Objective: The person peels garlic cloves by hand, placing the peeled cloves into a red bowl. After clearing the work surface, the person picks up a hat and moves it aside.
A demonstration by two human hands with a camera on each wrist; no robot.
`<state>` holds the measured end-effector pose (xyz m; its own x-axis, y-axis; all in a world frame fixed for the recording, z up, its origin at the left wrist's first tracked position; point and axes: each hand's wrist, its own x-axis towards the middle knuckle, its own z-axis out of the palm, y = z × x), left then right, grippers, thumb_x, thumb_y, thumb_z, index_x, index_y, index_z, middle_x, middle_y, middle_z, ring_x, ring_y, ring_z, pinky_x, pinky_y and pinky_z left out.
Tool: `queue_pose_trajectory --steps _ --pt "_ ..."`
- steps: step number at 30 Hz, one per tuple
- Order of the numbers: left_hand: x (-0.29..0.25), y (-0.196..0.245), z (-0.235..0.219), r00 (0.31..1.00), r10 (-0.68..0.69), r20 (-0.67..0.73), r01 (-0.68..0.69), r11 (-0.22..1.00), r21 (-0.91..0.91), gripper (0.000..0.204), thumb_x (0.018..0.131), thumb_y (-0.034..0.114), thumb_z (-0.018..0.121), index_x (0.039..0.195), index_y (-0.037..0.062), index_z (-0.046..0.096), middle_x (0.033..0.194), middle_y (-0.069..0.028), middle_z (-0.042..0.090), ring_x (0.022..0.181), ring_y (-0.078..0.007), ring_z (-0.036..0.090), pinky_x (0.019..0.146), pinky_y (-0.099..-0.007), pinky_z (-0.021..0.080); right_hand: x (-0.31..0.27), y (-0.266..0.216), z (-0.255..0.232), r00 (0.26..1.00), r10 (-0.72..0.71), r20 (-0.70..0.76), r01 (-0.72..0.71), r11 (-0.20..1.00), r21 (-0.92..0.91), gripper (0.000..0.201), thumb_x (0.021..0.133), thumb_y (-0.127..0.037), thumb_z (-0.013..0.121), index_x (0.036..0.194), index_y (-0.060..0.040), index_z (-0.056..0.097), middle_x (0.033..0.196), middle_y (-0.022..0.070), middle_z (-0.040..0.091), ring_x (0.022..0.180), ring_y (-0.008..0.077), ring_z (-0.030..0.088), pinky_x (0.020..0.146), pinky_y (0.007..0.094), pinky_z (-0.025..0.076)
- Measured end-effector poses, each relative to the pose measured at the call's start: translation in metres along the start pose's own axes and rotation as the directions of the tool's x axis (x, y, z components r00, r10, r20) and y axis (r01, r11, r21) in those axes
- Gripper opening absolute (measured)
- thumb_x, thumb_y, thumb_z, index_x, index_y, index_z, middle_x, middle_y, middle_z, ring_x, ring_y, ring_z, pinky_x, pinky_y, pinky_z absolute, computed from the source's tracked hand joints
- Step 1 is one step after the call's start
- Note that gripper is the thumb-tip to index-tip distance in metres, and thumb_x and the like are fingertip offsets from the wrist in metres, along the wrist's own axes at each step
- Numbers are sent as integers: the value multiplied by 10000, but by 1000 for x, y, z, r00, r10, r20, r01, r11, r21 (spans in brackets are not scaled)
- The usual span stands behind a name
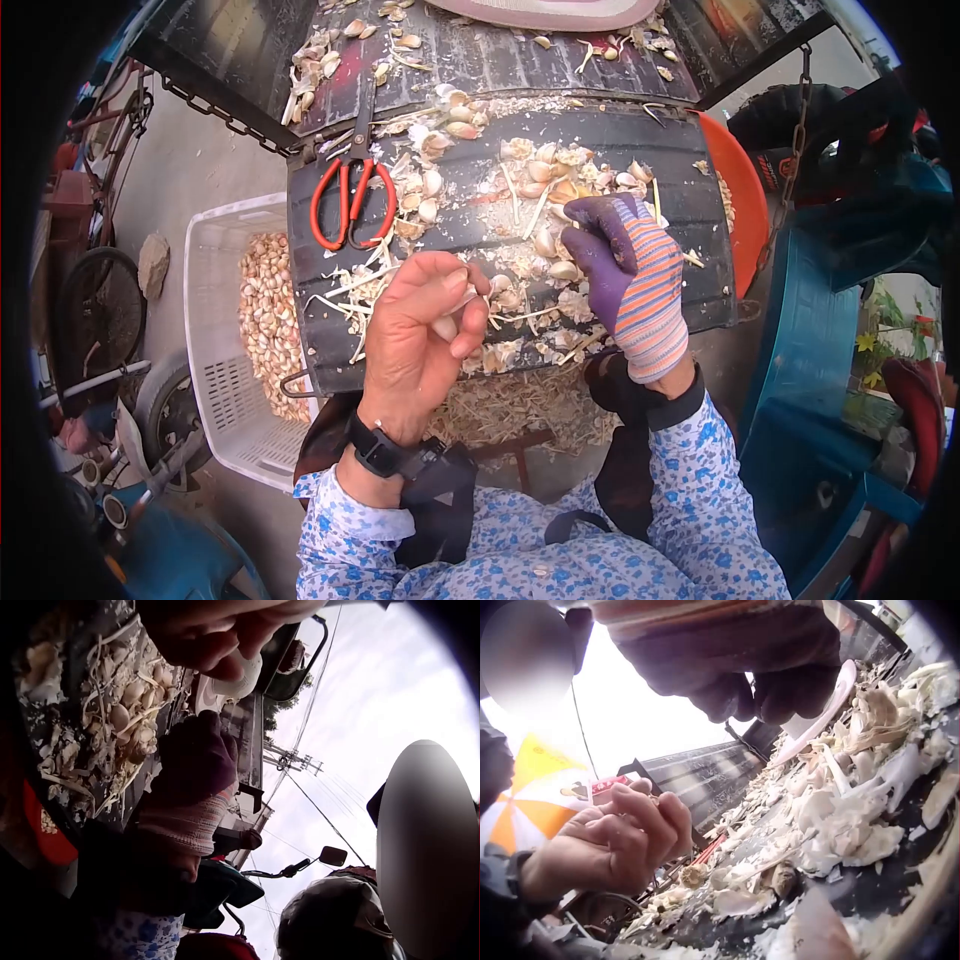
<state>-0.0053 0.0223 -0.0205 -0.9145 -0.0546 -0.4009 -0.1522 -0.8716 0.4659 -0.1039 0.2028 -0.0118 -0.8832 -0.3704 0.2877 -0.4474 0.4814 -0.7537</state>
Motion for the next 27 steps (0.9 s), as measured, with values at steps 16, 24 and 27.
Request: queue_pose_trajectory --steps 16,24,27 --pt "8 -5 5 986 34 -161 34 915 403 133 920 123 538 978 5 559 794 -93 618 576 -103 566 410 -186 371 -8 0 10 969 -27 246 63 988 -138 206 723 -105 679 875 -12 574 775 146 551 733 327 558 636 401 440" --pt "9 -11 18 986 -69 -150 119 926 359 88 891 94 575 946 33 546 752 -41 601 487 -77 522 373 -177 326 -15 -21 9 946 -13 324 -76 962 261 340 723 -67 707 1035 -10 584 848 102 578 742 200 595 653 305 477" --pt "8 -13 14 991 -67 -113 98 949 298 75 914 91 533 962 33 529 806 -72 616 469 -109 511 366 -202 330 -14 -23 4 939 -47 341 -39 970 240 342 714 -17 705 1037 -11 593 883 97 600 756 186 615 641 300 482"
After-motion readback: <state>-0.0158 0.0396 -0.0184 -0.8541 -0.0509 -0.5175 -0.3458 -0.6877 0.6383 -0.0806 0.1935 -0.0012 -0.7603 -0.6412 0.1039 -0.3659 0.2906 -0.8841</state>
